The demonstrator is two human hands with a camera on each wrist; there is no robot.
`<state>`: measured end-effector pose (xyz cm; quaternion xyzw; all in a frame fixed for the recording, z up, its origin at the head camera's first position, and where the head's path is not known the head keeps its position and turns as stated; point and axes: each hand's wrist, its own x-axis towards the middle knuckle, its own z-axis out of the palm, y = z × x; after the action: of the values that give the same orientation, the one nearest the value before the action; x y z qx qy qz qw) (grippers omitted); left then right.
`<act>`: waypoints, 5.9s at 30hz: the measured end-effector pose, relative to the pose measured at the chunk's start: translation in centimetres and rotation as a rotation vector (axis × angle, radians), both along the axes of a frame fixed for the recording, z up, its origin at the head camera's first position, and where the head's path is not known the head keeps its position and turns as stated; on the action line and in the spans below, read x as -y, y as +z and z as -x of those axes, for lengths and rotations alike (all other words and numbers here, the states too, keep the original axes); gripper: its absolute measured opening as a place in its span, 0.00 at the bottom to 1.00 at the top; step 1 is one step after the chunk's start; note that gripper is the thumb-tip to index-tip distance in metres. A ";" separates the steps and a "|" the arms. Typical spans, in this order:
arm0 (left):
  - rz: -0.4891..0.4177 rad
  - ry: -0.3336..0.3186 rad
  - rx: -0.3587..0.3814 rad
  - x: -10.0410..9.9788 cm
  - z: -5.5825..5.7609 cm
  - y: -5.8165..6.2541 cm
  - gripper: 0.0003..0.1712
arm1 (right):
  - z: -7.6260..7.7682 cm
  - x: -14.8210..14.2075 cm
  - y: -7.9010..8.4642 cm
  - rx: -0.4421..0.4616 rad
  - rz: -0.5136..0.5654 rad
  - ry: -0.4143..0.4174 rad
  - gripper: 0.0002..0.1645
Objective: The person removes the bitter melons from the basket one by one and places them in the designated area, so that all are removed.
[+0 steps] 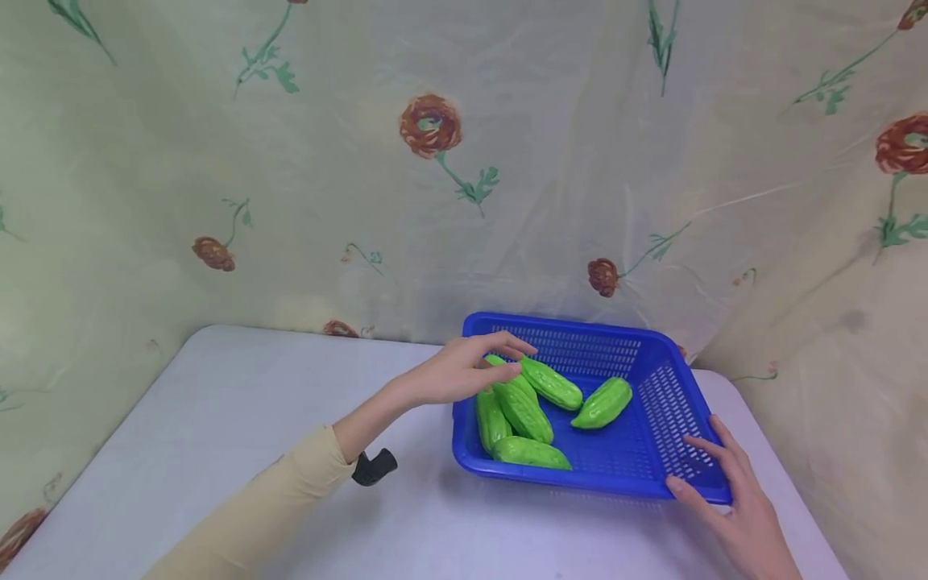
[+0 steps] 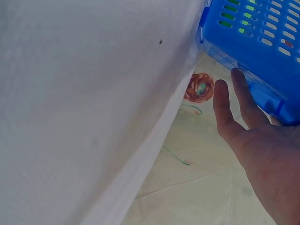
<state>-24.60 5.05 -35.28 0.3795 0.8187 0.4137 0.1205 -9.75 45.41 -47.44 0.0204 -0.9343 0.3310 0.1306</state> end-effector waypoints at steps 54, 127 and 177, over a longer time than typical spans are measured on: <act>0.362 -0.011 -0.003 -8.1 2.7 -1.2 0.25 | 0.2 0.1 -0.6 -0.084 -0.034 0.007 0.34; -0.344 0.511 0.537 8.8 2.7 -6.3 0.31 | 0.1 0.0 -0.3 0.064 0.010 -0.031 0.33; -0.132 0.771 0.430 6.3 4.1 -11.0 0.30 | -0.1 0.2 -0.7 0.007 0.029 -0.022 0.29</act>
<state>-28.67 -1.27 -46.31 -0.0414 0.8286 0.5491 0.1006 -9.65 45.25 -48.11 0.0072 -0.9301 0.3430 0.1310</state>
